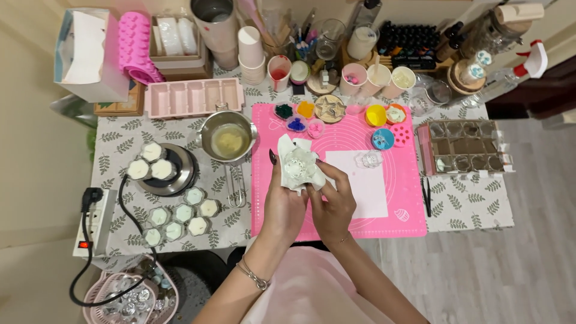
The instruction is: The person is preparing several small tea light candles by placing wax components and clearing debris.
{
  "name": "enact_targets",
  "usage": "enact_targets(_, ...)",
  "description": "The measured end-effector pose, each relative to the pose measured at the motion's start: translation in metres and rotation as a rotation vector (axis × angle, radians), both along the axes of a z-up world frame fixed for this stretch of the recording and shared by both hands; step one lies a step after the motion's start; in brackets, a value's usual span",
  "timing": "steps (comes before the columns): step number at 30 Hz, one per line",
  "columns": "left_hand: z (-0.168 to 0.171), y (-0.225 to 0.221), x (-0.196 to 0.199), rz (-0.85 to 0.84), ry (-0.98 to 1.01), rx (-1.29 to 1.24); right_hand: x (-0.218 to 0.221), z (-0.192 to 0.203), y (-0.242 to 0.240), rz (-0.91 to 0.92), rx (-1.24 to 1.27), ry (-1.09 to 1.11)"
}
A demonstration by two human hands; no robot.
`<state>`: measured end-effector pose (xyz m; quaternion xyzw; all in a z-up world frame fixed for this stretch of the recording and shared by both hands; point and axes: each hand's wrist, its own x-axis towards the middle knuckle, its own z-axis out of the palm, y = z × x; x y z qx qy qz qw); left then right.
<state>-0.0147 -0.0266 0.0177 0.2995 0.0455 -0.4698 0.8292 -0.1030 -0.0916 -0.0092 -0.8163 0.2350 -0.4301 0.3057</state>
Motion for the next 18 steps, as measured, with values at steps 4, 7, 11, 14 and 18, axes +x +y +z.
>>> enact_targets(4,-0.014,-0.015,-0.013,-0.055,0.025,0.034,-0.014,0.009,-0.011,-0.045,-0.014,0.025)
enact_targets(7,-0.018,-0.034,-0.026,-0.106,0.094,0.040,-0.037,0.013,-0.031,-0.110,0.004,0.078)
enact_targets(11,-0.012,-0.067,-0.047,-0.109,0.285,-0.002,-0.089,0.000,-0.074,-0.334,0.203,0.154)
enact_targets(14,-0.017,-0.088,-0.066,-0.122,0.408,0.018,-0.153,-0.096,-0.127,-0.467,0.320,0.345)
enact_targets(18,-0.028,-0.118,-0.098,-0.192,0.375,-0.060,-0.201,-0.221,-0.165,-0.314,0.245,0.510)
